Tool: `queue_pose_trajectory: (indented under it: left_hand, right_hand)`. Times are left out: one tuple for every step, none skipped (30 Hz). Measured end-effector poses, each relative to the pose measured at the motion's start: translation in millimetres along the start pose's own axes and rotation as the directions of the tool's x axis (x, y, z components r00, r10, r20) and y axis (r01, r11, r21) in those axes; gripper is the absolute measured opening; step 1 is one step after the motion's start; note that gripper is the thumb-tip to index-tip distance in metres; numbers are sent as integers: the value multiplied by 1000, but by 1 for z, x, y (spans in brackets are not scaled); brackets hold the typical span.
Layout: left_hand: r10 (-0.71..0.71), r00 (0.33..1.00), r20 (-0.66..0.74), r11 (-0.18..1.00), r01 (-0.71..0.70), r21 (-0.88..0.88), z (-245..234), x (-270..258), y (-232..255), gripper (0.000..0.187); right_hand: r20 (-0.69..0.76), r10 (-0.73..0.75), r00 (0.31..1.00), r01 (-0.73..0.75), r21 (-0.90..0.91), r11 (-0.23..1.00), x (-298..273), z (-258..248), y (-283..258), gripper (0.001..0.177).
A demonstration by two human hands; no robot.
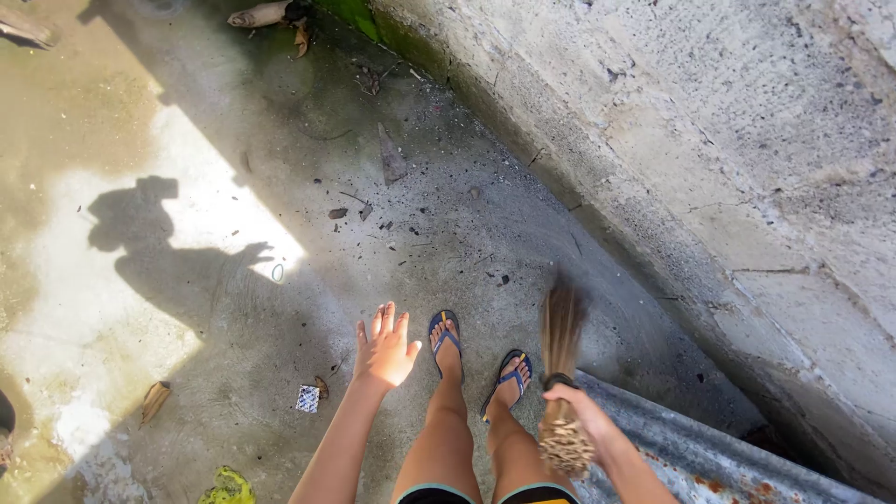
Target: The recorder is using a stick broom to sweep debris and dirt on an outdoor concrete area.
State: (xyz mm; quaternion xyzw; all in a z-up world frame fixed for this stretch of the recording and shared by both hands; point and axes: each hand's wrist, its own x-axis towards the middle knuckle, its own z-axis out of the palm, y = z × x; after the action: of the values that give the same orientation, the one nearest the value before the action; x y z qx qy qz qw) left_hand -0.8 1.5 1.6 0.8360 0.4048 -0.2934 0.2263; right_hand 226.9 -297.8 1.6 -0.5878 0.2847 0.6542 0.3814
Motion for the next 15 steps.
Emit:
queue_pose_trajectory:
  left_hand:
    - [-7,1000,-2,1000,7,-6,-2,-1,1,70]
    - [-22,1000,-11,1000,22,0,-5,-2,-2,70]
    - [-37,999,-21,999,37,5,-9,-4,-4,70]
    - [-43,999,-24,999,43,-3,-8,-5,-9,70]
    - [-63,992,-105,998,59,-37,-8,-5,-14,70]
    - [-84,979,-184,995,72,-72,-7,-6,-19,71]
    - [-90,978,-186,994,77,-79,-5,-8,-24,71]
    - [-116,961,-251,991,97,-87,-5,-8,-31,70]
    - [-142,939,-315,988,116,-97,-5,-8,-39,70]
    - [-149,937,-315,987,123,-100,-8,-13,-45,70]
    - [-180,927,-330,982,146,-123,-11,-17,-52,69]
    - [-211,914,-345,974,170,-147,-15,-19,-59,69]
    - [-219,912,-346,973,176,-151,-14,-22,-66,69]
    - [-232,922,-309,969,192,-154,-14,-24,-73,68]
    - [-245,931,-271,965,209,-156,-13,-27,-79,68]
  right_hand:
    - [2,2,1000,-2,-9,1000,4,25,-2,41]
    - [59,14,998,-13,-21,1000,10,53,-4,41]
    - [115,29,993,-25,-34,999,16,81,-5,42]
    - [115,30,993,-25,-44,999,22,101,-6,42]
    - [174,48,984,-35,-78,996,29,120,-7,45]
    - [231,70,971,-45,-110,993,36,138,-7,48]
    - [230,72,971,-45,-119,992,31,146,-15,48]
    - [240,75,968,-33,-176,984,27,156,-22,46]
    - [251,79,965,-19,-232,973,23,167,-30,45]
    - [253,82,964,-21,-238,971,14,158,-37,45]
    - [255,77,964,-9,-258,966,5,150,-43,42]
    - [257,70,964,4,-278,960,-4,143,-52,40]
    - [259,73,963,4,-286,958,-8,127,-52,40]
    - [218,32,975,30,-275,961,-13,111,-54,39]
    - [176,-8,984,55,-265,963,-18,94,-55,37]
